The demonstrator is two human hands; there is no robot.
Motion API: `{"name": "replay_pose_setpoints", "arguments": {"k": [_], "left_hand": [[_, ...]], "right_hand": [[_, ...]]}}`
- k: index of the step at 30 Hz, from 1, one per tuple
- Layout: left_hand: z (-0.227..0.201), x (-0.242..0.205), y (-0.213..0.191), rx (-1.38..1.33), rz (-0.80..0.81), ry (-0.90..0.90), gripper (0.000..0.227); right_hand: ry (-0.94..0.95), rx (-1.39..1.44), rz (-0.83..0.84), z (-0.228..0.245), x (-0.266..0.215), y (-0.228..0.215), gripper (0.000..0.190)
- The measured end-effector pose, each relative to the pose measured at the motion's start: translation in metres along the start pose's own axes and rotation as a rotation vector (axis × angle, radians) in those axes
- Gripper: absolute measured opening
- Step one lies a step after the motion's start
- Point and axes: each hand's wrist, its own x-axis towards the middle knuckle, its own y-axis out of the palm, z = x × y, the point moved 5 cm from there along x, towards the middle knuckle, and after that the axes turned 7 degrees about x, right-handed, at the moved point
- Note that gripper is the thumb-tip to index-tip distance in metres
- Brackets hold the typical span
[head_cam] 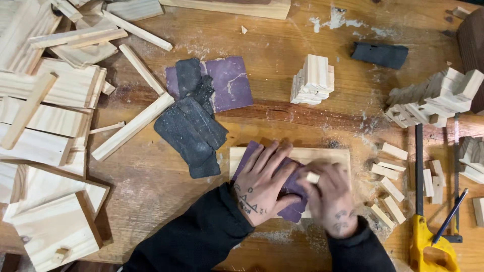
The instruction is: The person sands wooden blocks using sandpaper and measures a wooden block with a ruler on a workbench.
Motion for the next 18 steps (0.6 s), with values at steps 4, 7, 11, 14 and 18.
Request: {"name": "replay_pose_setpoints", "arguments": {"k": [4,7,11,14,18], "left_hand": [[0.000,0.002,-0.002,-0.016,-0.014,-0.005,0.065],[-0.001,-0.001,0.003,0.002,-0.010,-0.017,0.069],[0.000,0.001,0.000,-0.020,-0.001,-0.008,0.067],[-0.002,0.001,0.000,0.034,-0.017,0.026,0.065],[-0.001,0.002,-0.001,0.066,0.016,0.017,0.065]], "right_hand": [[-0.046,0.091,0.044,-0.006,-0.010,-0.005,0.015],[-0.045,0.075,0.001,-0.013,-0.016,0.003,0.014],[0.013,0.165,0.013,0.000,-0.028,0.002,0.032],[-0.048,0.107,-0.004,-0.028,-0.026,0.002,0.021],[0.025,0.143,-0.030,-0.012,-0.017,0.005,0.021]]}}
